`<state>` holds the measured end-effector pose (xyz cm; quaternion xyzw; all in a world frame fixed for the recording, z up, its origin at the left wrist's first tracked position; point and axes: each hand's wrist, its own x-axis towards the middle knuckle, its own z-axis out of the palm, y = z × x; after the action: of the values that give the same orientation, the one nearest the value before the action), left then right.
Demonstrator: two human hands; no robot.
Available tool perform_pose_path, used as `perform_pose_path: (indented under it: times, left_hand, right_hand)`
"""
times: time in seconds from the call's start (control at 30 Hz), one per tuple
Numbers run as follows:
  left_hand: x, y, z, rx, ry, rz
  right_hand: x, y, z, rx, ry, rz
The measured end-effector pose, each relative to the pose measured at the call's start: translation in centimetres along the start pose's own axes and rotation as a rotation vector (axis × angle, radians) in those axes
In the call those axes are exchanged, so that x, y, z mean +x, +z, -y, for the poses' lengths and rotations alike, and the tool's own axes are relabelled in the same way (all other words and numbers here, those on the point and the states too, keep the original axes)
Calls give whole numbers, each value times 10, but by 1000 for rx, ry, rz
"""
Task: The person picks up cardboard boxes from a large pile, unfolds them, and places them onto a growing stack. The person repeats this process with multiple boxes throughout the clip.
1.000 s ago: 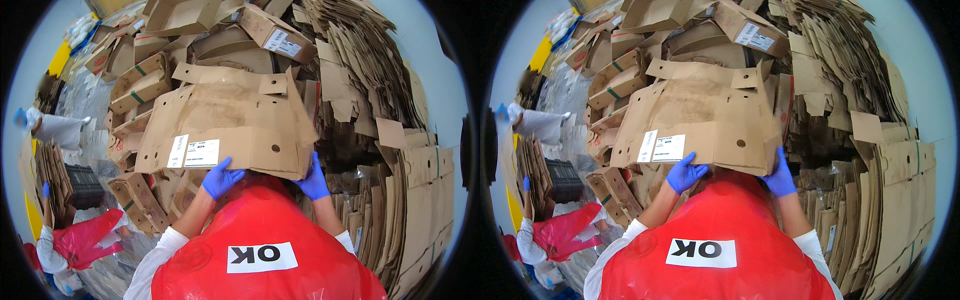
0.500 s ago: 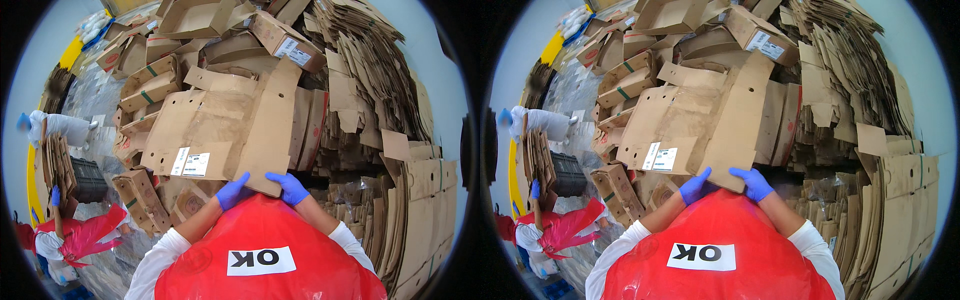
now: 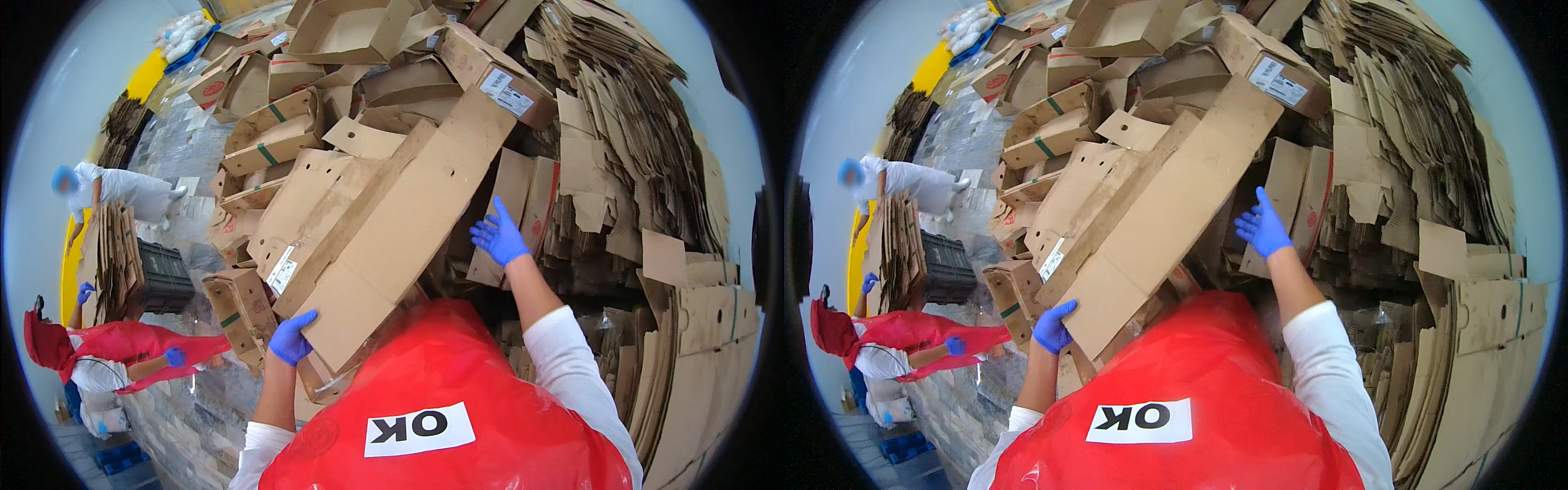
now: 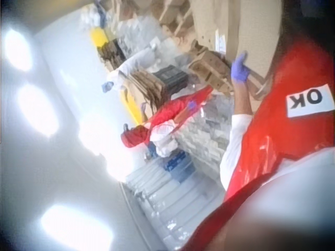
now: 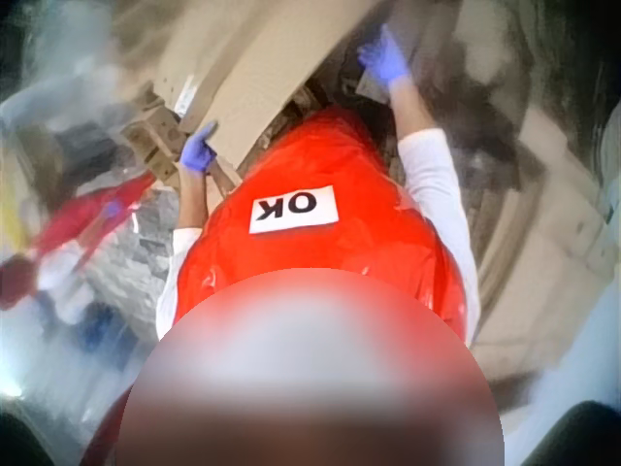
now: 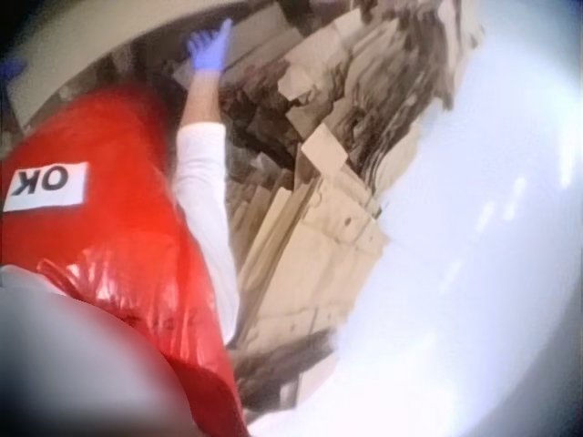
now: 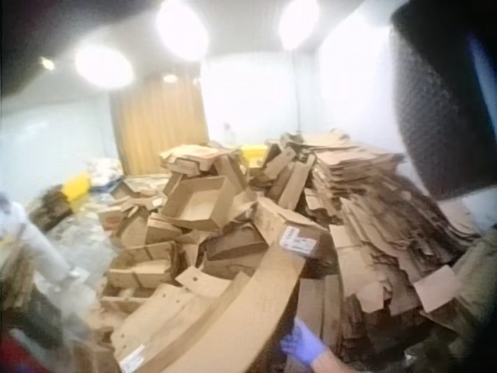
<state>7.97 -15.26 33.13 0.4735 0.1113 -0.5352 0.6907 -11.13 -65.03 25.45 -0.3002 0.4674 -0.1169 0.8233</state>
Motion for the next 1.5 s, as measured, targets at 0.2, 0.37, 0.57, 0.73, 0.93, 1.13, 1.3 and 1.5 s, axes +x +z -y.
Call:
perform_pose_path:
  times: [0.2,0.37,0.57,0.73,0.93,1.13,1.3,1.5]
  left_hand:
    - [-15,-67,31,118,15,-36]
    - [-27,-86,43,176,6,-79]
    - [-38,-102,54,-55,48,-186]
    - [-51,-98,10,-128,164,-262]
    - [-58,-72,-11,-248,290,-237]
    - [-35,-53,19,-171,289,-316]
    - [-28,-59,39,-110,11,-246]
    - [-24,-70,47,-46,-135,-285]
  right_hand:
    - [60,19,48,-90,-336,-129]
    - [103,-14,67,-4,-342,-22]
    - [104,13,61,-51,-442,306]
    - [109,77,88,-533,-789,323]
    - [86,107,136,-1327,-1278,144]
    - [119,31,81,-1269,-957,-75]
    - [128,-28,-24,-769,-838,-581]
    - [77,-23,-76,241,153,-211]
